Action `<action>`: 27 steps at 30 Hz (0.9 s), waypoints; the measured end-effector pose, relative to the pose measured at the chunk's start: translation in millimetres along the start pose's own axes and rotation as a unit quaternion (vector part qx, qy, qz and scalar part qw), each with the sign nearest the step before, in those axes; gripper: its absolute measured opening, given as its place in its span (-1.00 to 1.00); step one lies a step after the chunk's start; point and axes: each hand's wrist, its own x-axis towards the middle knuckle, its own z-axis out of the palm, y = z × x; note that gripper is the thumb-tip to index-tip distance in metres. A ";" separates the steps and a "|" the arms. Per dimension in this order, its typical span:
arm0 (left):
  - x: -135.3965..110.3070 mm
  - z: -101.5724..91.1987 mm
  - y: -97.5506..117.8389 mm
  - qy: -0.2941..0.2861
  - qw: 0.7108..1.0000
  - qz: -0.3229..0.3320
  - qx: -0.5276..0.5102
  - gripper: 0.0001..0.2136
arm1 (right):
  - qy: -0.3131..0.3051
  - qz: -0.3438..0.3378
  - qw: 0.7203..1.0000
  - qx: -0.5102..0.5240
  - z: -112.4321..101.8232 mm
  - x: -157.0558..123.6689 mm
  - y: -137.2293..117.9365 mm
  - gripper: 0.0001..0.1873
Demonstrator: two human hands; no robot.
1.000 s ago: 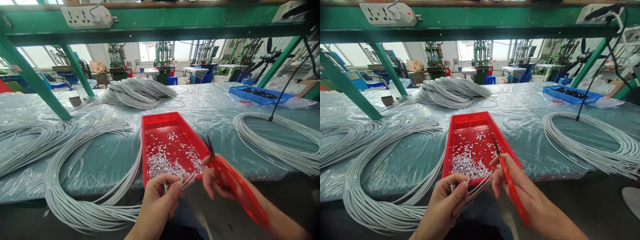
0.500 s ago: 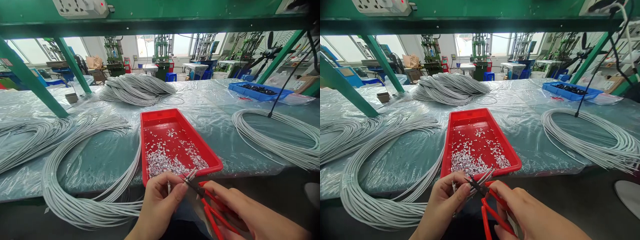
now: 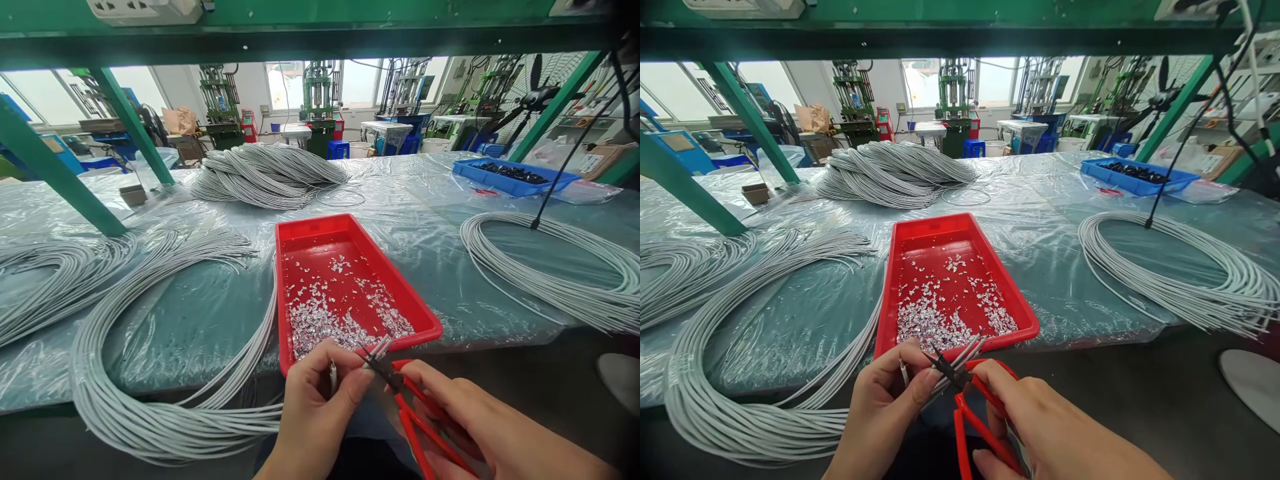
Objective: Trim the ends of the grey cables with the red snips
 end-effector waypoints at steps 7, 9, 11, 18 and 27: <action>-1.8 -2.8 4.0 0.001 0.981 -0.023 -0.192 -0.78 | 0.000 0.017 0.999 -0.045 -15.4 5.6 8.8 -0.47; -4.1 -0.9 8.1 0.019 0.970 -0.028 -0.241 -0.74 | 0.080 0.038 0.996 0.026 -17.0 9.9 12.1 -0.38; -5.5 3.1 13.2 0.022 0.970 -0.063 -0.236 -0.69 | 0.167 0.045 0.971 0.165 -14.8 16.8 6.1 -0.33; -0.8 14.2 23.1 0.032 0.970 -0.156 -0.185 -0.60 | 0.175 -0.076 0.928 0.321 -0.9 43.9 -32.7 -0.63; 1.8 17.1 12.5 0.045 0.985 -0.093 -0.134 -0.70 | 0.182 -0.131 0.939 0.262 -8.0 42.9 -15.3 -0.68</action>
